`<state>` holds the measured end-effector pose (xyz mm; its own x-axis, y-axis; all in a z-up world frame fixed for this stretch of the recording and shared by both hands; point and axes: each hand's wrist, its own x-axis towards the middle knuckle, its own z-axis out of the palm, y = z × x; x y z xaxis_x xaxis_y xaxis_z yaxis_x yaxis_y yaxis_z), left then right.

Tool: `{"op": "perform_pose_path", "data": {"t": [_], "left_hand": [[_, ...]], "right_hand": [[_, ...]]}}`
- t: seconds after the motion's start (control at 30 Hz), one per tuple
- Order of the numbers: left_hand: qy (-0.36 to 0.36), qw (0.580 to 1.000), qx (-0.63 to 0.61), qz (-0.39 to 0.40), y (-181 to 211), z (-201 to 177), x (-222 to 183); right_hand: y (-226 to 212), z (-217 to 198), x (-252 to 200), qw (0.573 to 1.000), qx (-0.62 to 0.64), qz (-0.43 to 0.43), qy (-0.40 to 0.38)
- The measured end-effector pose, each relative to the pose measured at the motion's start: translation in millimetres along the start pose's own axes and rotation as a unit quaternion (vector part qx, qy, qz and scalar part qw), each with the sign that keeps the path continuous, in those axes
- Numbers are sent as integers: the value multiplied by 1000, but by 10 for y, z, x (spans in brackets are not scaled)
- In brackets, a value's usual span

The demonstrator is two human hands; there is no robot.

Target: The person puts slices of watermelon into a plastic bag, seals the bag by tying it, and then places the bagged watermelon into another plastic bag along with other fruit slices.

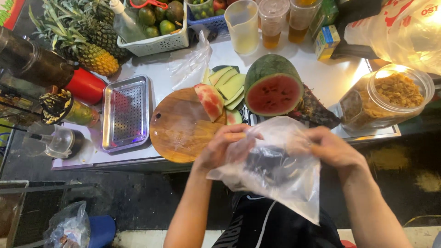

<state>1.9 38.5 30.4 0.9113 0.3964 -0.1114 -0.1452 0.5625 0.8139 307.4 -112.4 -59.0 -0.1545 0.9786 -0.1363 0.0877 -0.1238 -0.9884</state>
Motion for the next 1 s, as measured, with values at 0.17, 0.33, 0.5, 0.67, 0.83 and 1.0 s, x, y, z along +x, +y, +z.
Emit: {"op": "perform_pose_path", "data": {"t": [0.17,0.33,0.5,0.67,0.83,1.0], "left_hand": [[4,952,307,1,41,-268,94],[76,898,430,-57,-232,-787,265],[-2,989,126,72,-140,-708,244],[-40,945,-297,129,-125,-179,335],[48,975,-205,72,-404,-430,548],[168,982,42,75,-553,-995,652]], "right_hand": [[119,-182,-23,944,317,-46,81],[184,-257,10,893,438,-93,50],[-214,-138,61,890,447,-87,0],[-282,-68,156,883,449,-134,-36],[-111,-191,247,893,412,-177,38],[17,-360,413,888,404,-126,180]]}}
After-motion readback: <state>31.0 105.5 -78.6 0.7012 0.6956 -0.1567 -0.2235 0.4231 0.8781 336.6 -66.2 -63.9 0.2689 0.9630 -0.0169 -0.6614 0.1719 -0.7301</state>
